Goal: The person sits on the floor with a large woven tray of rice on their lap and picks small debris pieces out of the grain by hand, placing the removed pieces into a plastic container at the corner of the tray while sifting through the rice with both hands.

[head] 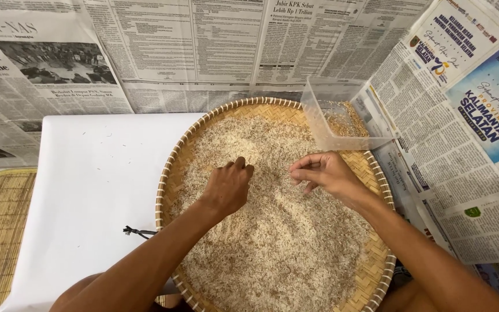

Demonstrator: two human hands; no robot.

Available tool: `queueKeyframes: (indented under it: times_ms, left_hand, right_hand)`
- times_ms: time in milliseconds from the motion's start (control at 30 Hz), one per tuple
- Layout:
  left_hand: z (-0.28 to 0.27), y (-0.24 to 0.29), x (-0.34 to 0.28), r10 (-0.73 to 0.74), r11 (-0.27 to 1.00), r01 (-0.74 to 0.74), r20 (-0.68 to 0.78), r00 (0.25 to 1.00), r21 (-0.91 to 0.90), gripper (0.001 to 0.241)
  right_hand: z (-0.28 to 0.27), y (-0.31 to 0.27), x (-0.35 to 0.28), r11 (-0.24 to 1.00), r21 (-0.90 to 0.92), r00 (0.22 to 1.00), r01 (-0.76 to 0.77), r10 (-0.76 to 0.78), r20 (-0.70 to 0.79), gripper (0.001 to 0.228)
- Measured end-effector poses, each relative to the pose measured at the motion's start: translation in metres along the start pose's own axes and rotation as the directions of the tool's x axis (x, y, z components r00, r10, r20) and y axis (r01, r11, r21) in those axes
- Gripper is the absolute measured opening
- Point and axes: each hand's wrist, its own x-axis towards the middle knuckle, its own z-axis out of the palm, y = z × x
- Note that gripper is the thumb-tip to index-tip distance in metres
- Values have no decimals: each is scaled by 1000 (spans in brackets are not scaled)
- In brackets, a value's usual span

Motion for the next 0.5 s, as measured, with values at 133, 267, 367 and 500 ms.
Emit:
queueKeyframes:
  times_ms: [133, 267, 367, 500]
  left_hand:
    - [5, -2, 1, -8, 1000, 8, 0, 1000, -25, 24]
    - [7, -1, 1, -5, 1000, 5, -6, 1000, -13, 24]
    - [9, -2, 3, -8, 1000, 8, 7, 1000, -19, 24]
    - [9, -1, 3, -17, 1000, 18, 19, 1000, -16, 22]
  right_hand:
    - [-9, 9, 4, 985, 163, 996, -49, 37, 75, 24]
    - [-11, 0, 0, 972, 224, 994, -73, 53, 97, 30]
    - [-11, -1, -1, 979, 200, 994, -40, 18, 108, 35]
    - [-9, 1, -1, 995, 102, 994, -22, 10, 112, 40]
